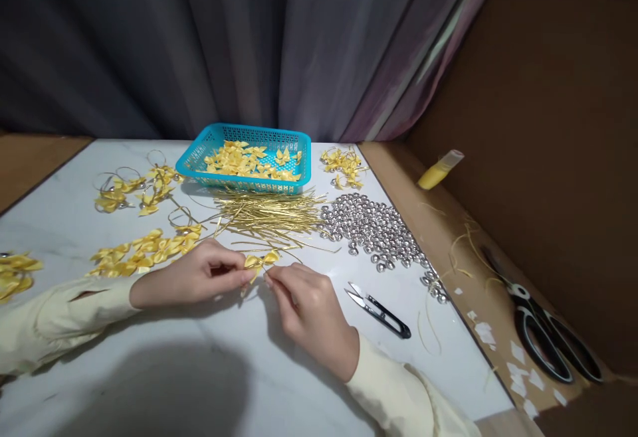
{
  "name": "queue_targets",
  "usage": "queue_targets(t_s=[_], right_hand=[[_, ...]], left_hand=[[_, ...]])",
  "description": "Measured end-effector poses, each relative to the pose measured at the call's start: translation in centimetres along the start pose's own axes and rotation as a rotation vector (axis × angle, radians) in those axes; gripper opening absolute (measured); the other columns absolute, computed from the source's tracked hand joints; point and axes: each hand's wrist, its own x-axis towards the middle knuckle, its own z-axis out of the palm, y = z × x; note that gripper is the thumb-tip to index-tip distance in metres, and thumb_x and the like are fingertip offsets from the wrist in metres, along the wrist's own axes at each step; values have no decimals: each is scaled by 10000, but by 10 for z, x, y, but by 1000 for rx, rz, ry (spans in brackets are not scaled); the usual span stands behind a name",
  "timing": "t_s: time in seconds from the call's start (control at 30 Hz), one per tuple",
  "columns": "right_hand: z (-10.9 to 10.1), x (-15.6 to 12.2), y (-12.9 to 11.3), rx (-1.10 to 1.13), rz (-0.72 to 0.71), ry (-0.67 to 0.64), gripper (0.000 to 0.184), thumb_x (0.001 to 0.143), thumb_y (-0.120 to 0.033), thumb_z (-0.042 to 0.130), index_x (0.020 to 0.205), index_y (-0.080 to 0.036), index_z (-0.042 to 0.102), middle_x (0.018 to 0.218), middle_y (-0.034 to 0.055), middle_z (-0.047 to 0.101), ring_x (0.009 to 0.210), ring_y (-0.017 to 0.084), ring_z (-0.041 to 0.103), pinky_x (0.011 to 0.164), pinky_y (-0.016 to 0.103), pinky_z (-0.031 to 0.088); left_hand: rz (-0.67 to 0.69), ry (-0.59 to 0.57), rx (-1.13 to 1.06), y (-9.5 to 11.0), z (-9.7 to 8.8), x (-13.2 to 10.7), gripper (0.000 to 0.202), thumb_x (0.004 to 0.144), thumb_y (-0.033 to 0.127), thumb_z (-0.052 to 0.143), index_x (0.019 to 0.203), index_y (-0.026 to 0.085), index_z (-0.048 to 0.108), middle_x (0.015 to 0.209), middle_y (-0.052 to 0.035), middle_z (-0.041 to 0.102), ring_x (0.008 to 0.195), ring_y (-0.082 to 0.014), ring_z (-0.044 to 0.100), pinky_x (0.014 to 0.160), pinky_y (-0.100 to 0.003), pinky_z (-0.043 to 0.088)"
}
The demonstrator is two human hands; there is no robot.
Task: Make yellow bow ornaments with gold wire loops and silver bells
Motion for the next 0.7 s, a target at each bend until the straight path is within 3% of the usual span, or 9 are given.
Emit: queue_targets(t_s=[0.07, 0.17, 0.23, 0.33, 0.4, 0.57, 0.7], right_hand=[[1, 0, 1, -19, -9, -9, 185, 874, -124, 440, 864, -141, 624, 730, 57, 657, 625, 131, 576, 569, 248, 461], [3, 1, 4, -37, -3, -27, 183, 865, -111, 441, 863, -137, 622, 724, 54, 647, 616, 132, 555, 571, 249, 445], [5, 0, 6, -35, 13, -31, 179, 857, -106, 449, 850, -134, 625, 712, 49, 641, 609, 131, 545, 573, 249, 435], [8, 0, 8, -27, 45, -43, 178, 852, -112, 456, 831, -138, 630, 685, 36, 633, 581, 125, 530, 555, 242, 420], [9, -1, 8, -24, 64, -53, 177, 851, -124, 459, 823, -144, 632, 672, 31, 632, 567, 125, 529, 544, 240, 414], [11, -2, 9, 1, 107, -75, 177, 853, -149, 462, 809, -156, 633, 686, 33, 644, 605, 139, 564, 572, 246, 432], [14, -3, 9, 21, 136, -79, 190, 854, -149, 454, 753, -163, 614, 659, 23, 630, 582, 129, 552, 557, 230, 417]], left_hand=[[-181, -159, -112, 5, -9, 3, 351, 861, 365, 458, 646, 137, 616, 390, 71, 369, 376, -65, 324, 399, -178, 260], [-243, -205, -122, 6, -18, 6, 329, 839, 391, 503, 677, 133, 624, 431, 63, 418, 425, -73, 378, 442, -176, 301], [-203, -160, -71, 2, -20, 8, 307, 817, 403, 539, 686, 134, 605, 525, 45, 477, 504, -82, 424, 481, -178, 321], [-126, 6, -46, -4, -15, 9, 269, 765, 395, 617, 895, 162, 589, 654, 40, 518, 604, -99, 457, 539, -188, 362], [-123, 36, -87, -7, -10, 9, 273, 783, 390, 599, 941, 169, 576, 701, 27, 544, 611, -101, 466, 542, -194, 374], [-135, 15, -172, -11, 3, 8, 225, 867, 364, 476, 812, 155, 539, 672, 24, 541, 596, -101, 478, 553, -208, 379], [-67, 63, -174, -18, 13, 4, 377, 937, 377, 302, 674, 163, 466, 618, 23, 472, 583, -106, 448, 599, -231, 382]])
